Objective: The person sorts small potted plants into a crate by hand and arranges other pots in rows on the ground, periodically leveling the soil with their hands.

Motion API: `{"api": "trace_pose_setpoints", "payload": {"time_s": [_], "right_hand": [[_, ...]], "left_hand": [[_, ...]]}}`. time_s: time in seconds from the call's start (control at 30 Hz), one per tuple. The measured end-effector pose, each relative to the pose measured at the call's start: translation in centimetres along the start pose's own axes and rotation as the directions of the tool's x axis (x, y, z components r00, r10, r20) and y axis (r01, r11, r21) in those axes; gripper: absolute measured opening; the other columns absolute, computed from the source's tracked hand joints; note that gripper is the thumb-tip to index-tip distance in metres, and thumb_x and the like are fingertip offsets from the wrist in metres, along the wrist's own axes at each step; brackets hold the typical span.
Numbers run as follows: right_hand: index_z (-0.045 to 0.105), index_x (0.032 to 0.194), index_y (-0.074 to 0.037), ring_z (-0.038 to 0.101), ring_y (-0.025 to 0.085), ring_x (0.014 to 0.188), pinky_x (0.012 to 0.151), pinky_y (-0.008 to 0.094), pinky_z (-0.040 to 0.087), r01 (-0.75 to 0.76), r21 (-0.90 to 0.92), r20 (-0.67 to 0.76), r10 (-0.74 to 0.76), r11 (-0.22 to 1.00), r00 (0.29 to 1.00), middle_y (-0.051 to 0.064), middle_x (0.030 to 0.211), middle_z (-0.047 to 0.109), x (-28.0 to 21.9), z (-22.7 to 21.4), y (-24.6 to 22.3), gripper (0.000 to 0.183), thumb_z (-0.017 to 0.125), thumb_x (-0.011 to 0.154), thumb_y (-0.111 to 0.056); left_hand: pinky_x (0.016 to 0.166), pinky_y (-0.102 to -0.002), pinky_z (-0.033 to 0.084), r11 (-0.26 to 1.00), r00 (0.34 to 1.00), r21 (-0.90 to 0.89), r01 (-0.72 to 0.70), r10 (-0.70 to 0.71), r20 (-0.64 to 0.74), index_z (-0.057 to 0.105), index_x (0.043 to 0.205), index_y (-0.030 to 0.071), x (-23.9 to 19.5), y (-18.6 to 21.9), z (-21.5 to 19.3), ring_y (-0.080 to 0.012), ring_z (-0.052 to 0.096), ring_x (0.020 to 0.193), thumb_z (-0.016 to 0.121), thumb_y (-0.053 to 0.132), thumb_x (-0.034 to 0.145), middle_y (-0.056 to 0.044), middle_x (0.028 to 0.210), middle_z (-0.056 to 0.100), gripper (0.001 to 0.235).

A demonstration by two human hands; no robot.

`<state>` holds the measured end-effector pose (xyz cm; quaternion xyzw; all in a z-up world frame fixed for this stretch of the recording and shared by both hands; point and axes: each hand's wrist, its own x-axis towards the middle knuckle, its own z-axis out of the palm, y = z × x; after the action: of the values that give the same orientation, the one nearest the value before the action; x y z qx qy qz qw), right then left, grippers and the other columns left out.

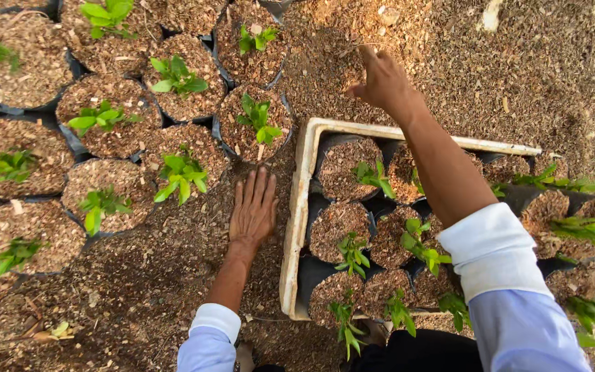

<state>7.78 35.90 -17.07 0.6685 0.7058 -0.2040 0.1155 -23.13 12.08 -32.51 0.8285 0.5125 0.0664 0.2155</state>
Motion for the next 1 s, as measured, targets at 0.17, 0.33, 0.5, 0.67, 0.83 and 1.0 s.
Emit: {"api": "trace_pose_setpoints", "payload": {"time_s": [0.17,0.33,0.5,0.67,0.83,1.0], "right_hand": [[0.038,0.148,-0.009,0.064,0.042,0.106,0.089,0.050,0.060,-0.193,0.146,0.018,0.193,0.970,0.981,0.030,0.127,0.057,4.6,1.2,-0.1,0.069,0.074,0.091,-0.022],[0.042,0.152,-0.016,0.057,0.042,0.128,0.100,0.050,0.060,-0.010,0.336,-0.226,0.091,0.942,0.970,0.028,0.157,0.037,6.0,1.4,-2.2,0.059,0.059,0.095,-0.016],[0.057,0.140,-0.014,0.038,0.045,0.140,0.109,0.064,0.036,0.720,-0.219,0.011,-0.736,0.659,0.677,0.027,0.153,0.038,5.7,4.0,-3.2,0.052,0.057,0.101,-0.048],[0.057,0.132,-0.018,0.037,0.032,0.150,0.130,0.051,0.034,0.634,-0.567,0.239,-0.631,0.526,0.738,0.012,0.160,0.040,4.6,2.4,2.8,0.028,0.056,0.109,-0.035],[0.051,0.147,-0.018,0.032,0.043,0.147,0.117,0.063,0.028,0.328,-0.379,-0.103,-0.391,0.866,0.915,0.020,0.161,0.036,4.1,1.4,3.3,0.058,0.063,0.099,-0.050],[0.035,0.159,-0.031,0.020,0.042,0.152,0.119,0.066,0.017,0.493,-0.294,-0.106,-0.541,0.818,0.834,0.015,0.169,0.026,10.1,4.6,-0.9,0.055,0.056,0.110,-0.041]], "left_hand": [[0.125,-0.055,0.018,1.000,0.999,-0.018,-0.020,0.020,-0.038,0.032,0.160,0.012,0.7,-0.5,0.4,-0.0345,0.027,0.152,0.043,0.031,0.106,-0.013,0.166,0.028,0.058],[0.123,-0.057,0.022,1.000,0.999,-0.028,0.003,-0.002,0.041,0.033,0.158,0.010,0.9,-0.7,0.6,-0.0366,0.037,0.146,0.046,0.032,0.106,-0.016,0.158,0.040,0.058],[0.122,-0.057,0.026,0.998,1.000,-0.056,0.000,0.000,-0.012,0.037,0.157,0.011,0.7,-0.5,0.4,-0.0362,0.042,0.141,0.050,0.031,0.105,-0.015,0.151,0.048,0.057],[0.120,-0.057,0.028,0.997,0.998,-0.074,-0.015,0.011,-0.057,0.040,0.156,0.011,1.4,-0.8,0.2,-0.0357,0.047,0.137,0.053,0.031,0.103,-0.015,0.146,0.052,0.058],[0.120,-0.057,0.030,0.999,0.999,-0.050,-0.020,0.018,-0.041,0.040,0.155,0.011,0.7,-0.9,0.2,-0.0354,0.047,0.136,0.054,0.030,0.103,-0.015,0.146,0.052,0.058],[0.120,-0.059,0.028,0.998,0.999,-0.065,-0.015,0.013,-0.031,0.040,0.156,0.011,2.1,-0.9,-0.2,-0.0365,0.046,0.136,0.053,0.029,0.102,-0.015,0.147,0.051,0.058]]}}
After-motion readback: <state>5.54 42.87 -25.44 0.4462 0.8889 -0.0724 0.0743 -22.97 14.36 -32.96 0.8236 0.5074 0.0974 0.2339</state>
